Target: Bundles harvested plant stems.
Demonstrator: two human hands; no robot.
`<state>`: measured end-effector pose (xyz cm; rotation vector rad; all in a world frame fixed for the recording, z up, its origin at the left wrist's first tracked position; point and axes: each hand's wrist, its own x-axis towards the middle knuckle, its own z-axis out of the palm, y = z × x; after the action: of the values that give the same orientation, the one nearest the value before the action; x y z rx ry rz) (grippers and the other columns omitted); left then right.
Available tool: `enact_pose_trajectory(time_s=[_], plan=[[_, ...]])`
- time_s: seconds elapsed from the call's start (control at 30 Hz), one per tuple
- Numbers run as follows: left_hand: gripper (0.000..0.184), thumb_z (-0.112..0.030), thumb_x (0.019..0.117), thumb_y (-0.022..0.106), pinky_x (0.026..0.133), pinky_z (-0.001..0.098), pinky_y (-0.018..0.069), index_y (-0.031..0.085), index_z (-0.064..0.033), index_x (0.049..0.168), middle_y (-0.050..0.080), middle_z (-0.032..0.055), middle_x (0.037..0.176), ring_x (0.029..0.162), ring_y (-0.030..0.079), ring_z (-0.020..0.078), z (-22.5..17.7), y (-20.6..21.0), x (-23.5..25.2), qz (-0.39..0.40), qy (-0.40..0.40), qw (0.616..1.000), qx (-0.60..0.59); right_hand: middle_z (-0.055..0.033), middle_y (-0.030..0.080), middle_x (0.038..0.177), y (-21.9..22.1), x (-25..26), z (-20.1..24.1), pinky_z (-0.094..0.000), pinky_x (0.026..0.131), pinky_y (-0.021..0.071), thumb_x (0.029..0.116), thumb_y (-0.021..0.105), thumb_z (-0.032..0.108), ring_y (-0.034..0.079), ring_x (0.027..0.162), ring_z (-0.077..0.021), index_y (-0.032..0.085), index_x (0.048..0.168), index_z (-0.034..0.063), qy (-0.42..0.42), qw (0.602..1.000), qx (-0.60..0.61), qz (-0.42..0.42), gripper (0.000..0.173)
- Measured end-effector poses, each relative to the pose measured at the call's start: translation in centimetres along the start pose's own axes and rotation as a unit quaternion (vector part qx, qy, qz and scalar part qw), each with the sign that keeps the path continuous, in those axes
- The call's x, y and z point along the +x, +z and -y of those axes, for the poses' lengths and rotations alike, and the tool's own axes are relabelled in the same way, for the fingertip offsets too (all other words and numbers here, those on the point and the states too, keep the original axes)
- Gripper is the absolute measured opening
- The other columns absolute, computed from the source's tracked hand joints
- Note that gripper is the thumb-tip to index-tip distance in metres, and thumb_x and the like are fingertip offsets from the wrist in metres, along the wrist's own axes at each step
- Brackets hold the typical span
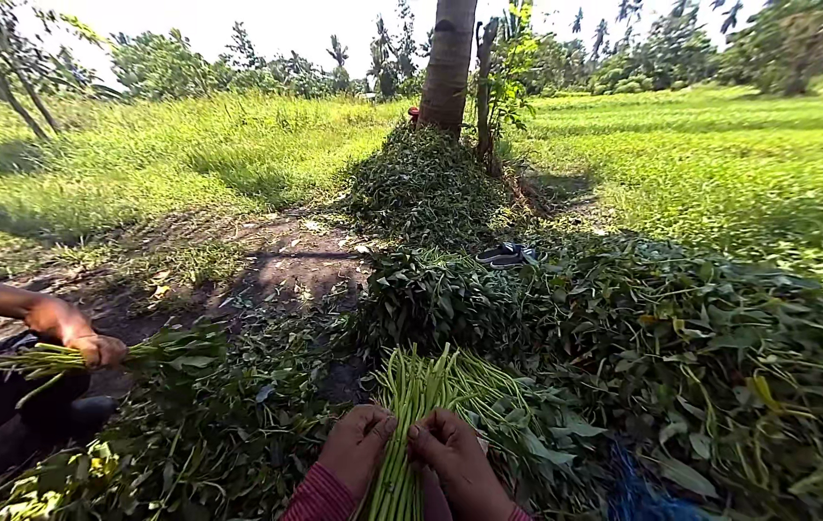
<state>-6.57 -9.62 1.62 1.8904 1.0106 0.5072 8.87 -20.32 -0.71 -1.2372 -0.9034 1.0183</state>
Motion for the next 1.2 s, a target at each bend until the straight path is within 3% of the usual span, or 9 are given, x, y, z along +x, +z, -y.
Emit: enact_pose_trajectory(time_s=[0.2, 0.37, 0.57, 0.77, 0.9, 1.03, 1.13, 1.2], plan=[[0.018, -0.021, 0.0984, 0.062, 0.093, 0.0333, 0.055, 0.071, -0.0059, 0.102, 0.069, 0.0062, 0.113, 0.104, 0.066, 0.0131, 0.8, 0.2, -0.9, 0.001, 0.05, 0.999, -0.006, -0.0106, 0.07, 0.099, -1.5, 0.0, 0.4, -0.036, 0.081, 0.0619, 0.0916, 0.071, 0.003, 0.071, 0.085, -0.019, 0.064, 0.107, -0.003, 0.062, 0.997, 0.017, 0.039, 0.018], [0.014, -0.018, 0.0936, 0.067, 0.092, 0.0309, 0.0563, 0.071, -0.0044, 0.093, 0.068, 0.0096, 0.114, 0.108, 0.065, 0.0155, 0.3, 1.1, -1.8, -0.039, 0.121, 0.992, 0.022, -0.0096, 0.071, 0.099, -1.0, -0.3, 0.5, -0.0339, 0.079, 0.0625, 0.0915, 0.07, 0.002, 0.072, 0.084, -0.0174, 0.066, 0.107, -0.0026, 0.063, 0.998, 0.009, 0.015, 0.017], [0.015, -0.02, 0.0853, 0.076, 0.082, 0.0256, 0.0585, 0.073, -0.0053, 0.085, 0.067, 0.0113, 0.115, 0.109, 0.066, 0.0142, -0.6, 1.9, -2.3, -0.104, 0.158, 0.981, 0.042, -0.0073, 0.07, 0.095, 0.8, -0.5, 0.3, -0.0294, 0.08, 0.0583, 0.0929, 0.07, 0.018, 0.068, 0.084, -0.0118, 0.069, 0.106, 0.0017, -0.031, 0.987, -0.156, -0.007, 0.021], [0.013, -0.016, 0.0836, 0.078, 0.081, 0.0224, 0.0588, 0.073, -0.0043, 0.082, 0.066, 0.0122, 0.117, 0.109, 0.065, 0.0121, -0.8, 2.0, -2.9, -0.119, 0.162, 0.979, 0.02, -0.0117, 0.07, 0.098, 1.6, -0.6, -0.2, -0.0297, 0.083, 0.0572, 0.0939, 0.067, 0.013, 0.068, 0.088, -0.0154, 0.073, 0.104, -0.0005, -0.122, 0.968, -0.218, -0.021, 0.018], [0.011, -0.016, 0.0834, 0.079, 0.086, 0.0234, 0.0585, 0.074, -0.007, 0.082, 0.067, 0.01, 0.12, 0.114, 0.064, 0.0118, -1.1, 1.8, -3.1, -0.117, 0.134, 0.984, -0.012, -0.011, 0.071, 0.101, 1.8, -0.5, -1.0, -0.0302, 0.086, 0.0569, 0.0953, 0.064, 0.012, 0.068, 0.093, -0.0148, 0.073, 0.103, 0.0006, -0.146, 0.97, -0.191, -0.025, 0.016], [0.017, -0.015, 0.084, 0.079, 0.094, 0.0284, 0.0591, 0.075, -0.0082, 0.098, 0.062, 0.0118, 0.131, 0.123, 0.061, 0.0175, 0.0, 1.0, -2.8, -0.039, 0.122, 0.988, -0.091, -0.0075, 0.069, 0.101, 1.3, -0.3, -1.9, -0.0274, 0.083, 0.0572, 0.0967, 0.064, 0.013, 0.067, 0.09, -0.0103, 0.072, 0.105, 0.0016, -0.129, 0.986, -0.109, -0.013, 0.015], [0.046, -0.001, 0.0842, 0.075, 0.089, 0.0356, 0.0636, 0.058, -0.0029, 0.126, 0.06, 0.0137, 0.132, 0.112, 0.068, 0.0234, 0.6, 0.4, -2.4, -0.006, 0.105, 0.984, -0.141, -0.0045, 0.069, 0.1, 0.8, -0.3, -1.8, -0.0258, 0.078, 0.0566, 0.0986, 0.063, 0.013, 0.066, 0.085, -0.0086, 0.071, 0.105, 0.0034, -0.094, 0.993, -0.065, 0.005, 0.014], [0.05, -0.005, 0.086, 0.075, 0.085, 0.0343, 0.0641, 0.059, -0.0063, 0.133, 0.061, 0.011, 0.133, 0.11, 0.069, 0.021, 0.8, -0.2, -2.1, 0.008, 0.11, 0.99, -0.091, -0.0048, 0.069, 0.101, 0.5, -0.3, -1.5, -0.0267, 0.079, 0.0568, 0.1011, 0.06, 0.015, 0.066, 0.086, -0.0092, 0.071, 0.107, 0.0031, -0.081, 0.995, -0.058, 0.022, 0.017]])
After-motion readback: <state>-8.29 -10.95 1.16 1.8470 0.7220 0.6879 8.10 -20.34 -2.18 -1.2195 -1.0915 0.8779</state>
